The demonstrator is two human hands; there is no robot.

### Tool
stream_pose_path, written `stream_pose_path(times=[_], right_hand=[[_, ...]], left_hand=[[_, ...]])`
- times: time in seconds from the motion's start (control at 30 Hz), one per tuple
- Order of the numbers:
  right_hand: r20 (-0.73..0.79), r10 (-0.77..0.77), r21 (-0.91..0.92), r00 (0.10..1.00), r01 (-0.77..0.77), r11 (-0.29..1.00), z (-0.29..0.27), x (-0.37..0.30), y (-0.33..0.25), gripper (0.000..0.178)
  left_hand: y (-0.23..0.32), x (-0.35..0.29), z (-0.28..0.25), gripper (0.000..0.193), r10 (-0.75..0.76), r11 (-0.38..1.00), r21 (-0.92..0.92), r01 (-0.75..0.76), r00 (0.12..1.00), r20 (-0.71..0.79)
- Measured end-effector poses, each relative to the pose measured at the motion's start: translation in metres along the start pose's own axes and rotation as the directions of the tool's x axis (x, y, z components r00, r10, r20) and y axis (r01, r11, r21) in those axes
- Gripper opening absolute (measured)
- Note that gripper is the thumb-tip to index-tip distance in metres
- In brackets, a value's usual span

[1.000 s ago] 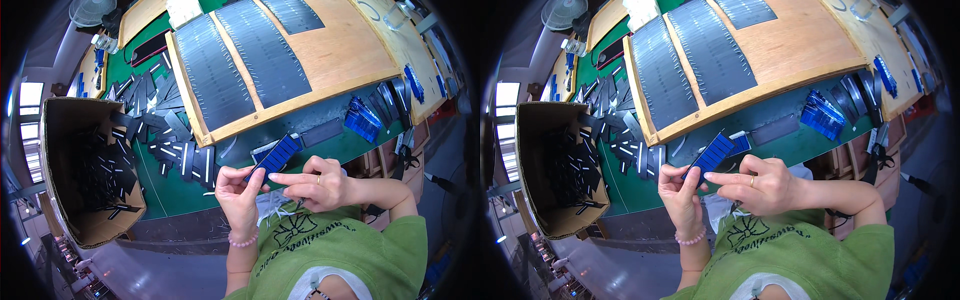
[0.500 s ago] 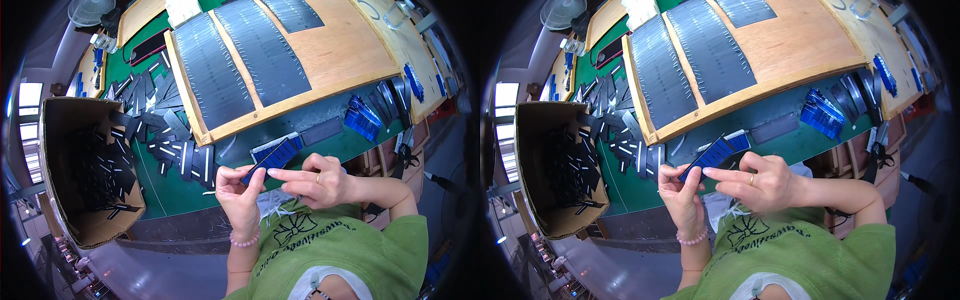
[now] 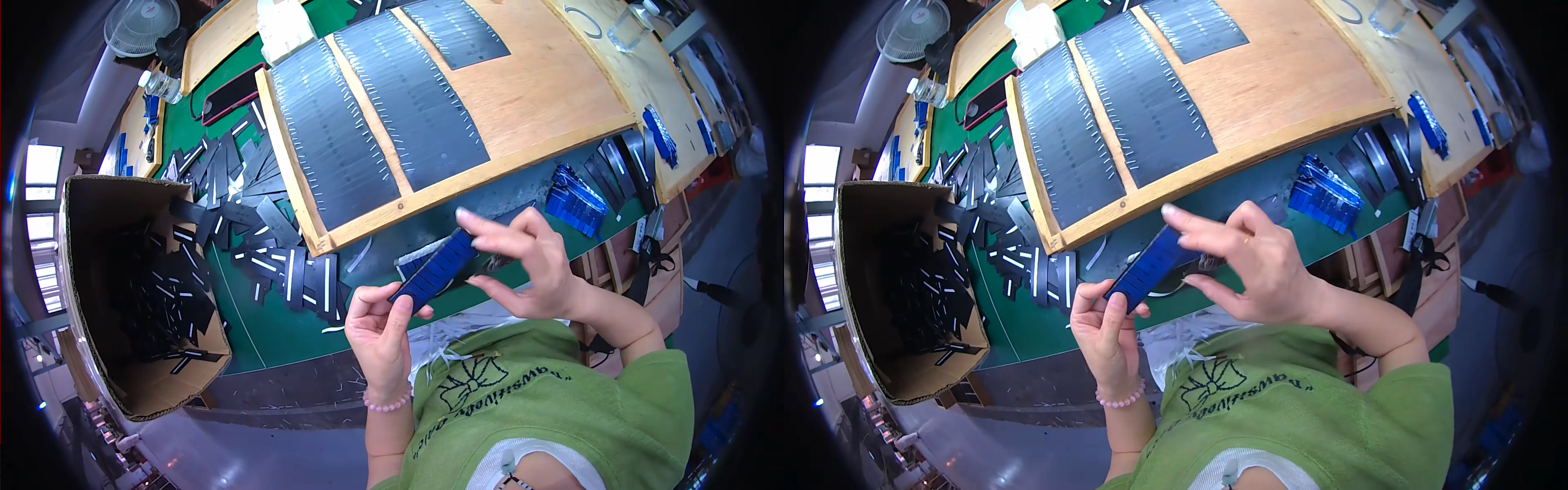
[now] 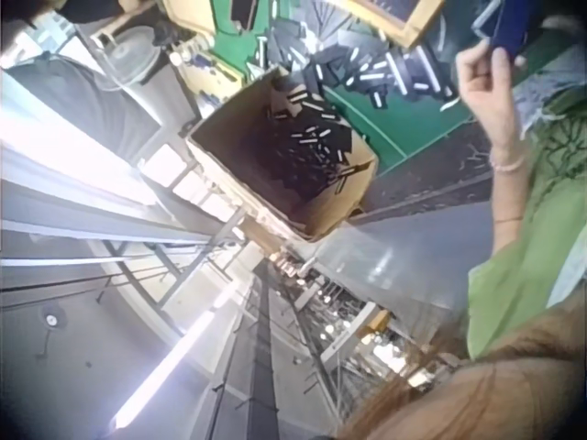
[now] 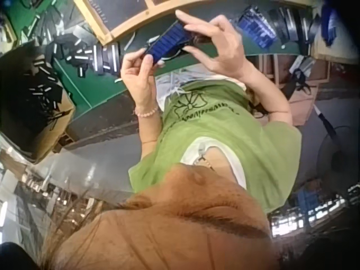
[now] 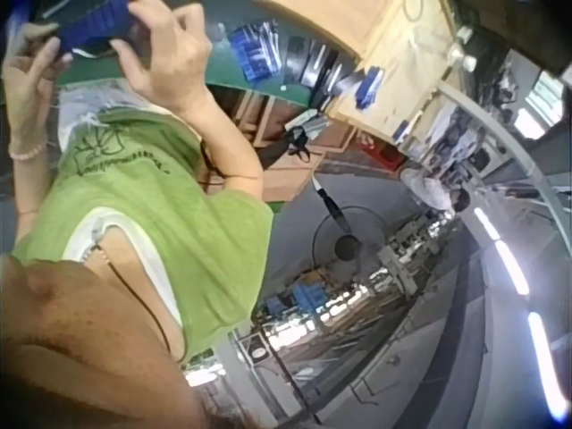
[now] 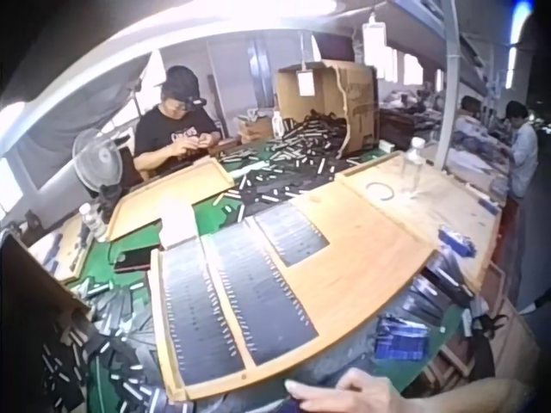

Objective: The person peels adhesive backing from black strips and attaches the strips onto small blue solar cell components by hand.

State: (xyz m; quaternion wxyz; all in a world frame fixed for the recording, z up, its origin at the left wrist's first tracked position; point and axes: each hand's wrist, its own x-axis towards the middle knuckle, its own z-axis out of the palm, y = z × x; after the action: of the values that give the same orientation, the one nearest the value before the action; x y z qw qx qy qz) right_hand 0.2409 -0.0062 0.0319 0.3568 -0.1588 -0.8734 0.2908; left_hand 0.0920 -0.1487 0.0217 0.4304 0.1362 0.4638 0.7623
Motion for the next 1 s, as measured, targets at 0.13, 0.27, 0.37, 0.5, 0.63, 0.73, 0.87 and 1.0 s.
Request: stream_pose_path(times=[0.13,0.27,0.37,0.5,0.63,0.73,0.87,1.0], right_hand=[[-0.025,0.402,0.349,0.915,-0.369,0.861,-0.001,0.004,-0.011,0.052],[0.184,0.544,0.535,0.818,-0.548,0.643,-0.002,0.009,-0.001,0.036],[0.266,0.552,0.549,0.79,-0.595,0.587,-0.006,0.01,0.0,0.035],[0.265,0.518,0.509,0.813,-0.575,0.641,-0.008,0.01,-0.002,0.037],[0.189,0.509,0.478,0.84,-0.531,0.699,-0.006,0.007,-0.008,0.027],[0.154,0.516,0.504,0.843,-0.516,0.693,0.003,0.003,-0.009,0.015],[0.152,0.5,0.594,0.852,-0.483,0.643,0.007,-0.001,-0.007,0.013],[0.218,0.407,0.657,0.887,-0.442,0.61,-0.004,-0.018,-0.002,0.018]], left_hand=[[0.001,0.0,0.002,0.014,0.001,0.996,0.084,0.0,1.0,-0.015],[0.005,-0.001,0.002,0.012,-0.047,0.992,0.119,0.047,0.999,-0.008],[0.008,0.0,-0.002,0.012,-0.087,0.988,0.131,0.082,0.996,0.03],[0.011,0.002,-0.006,0.012,-0.113,0.984,0.147,0.102,0.991,0.07],[0.011,0.003,-0.004,0.013,-0.052,0.988,0.15,0.042,0.996,0.068],[0.006,0.004,-0.003,0.015,0.049,0.985,0.16,-0.062,0.995,0.085],[-0.005,-0.002,0.005,0.024,0.282,0.923,0.307,-0.23,0.95,-0.137],[-0.013,-0.002,0.0,0.015,0.106,0.94,0.332,-0.081,0.993,-0.058]])
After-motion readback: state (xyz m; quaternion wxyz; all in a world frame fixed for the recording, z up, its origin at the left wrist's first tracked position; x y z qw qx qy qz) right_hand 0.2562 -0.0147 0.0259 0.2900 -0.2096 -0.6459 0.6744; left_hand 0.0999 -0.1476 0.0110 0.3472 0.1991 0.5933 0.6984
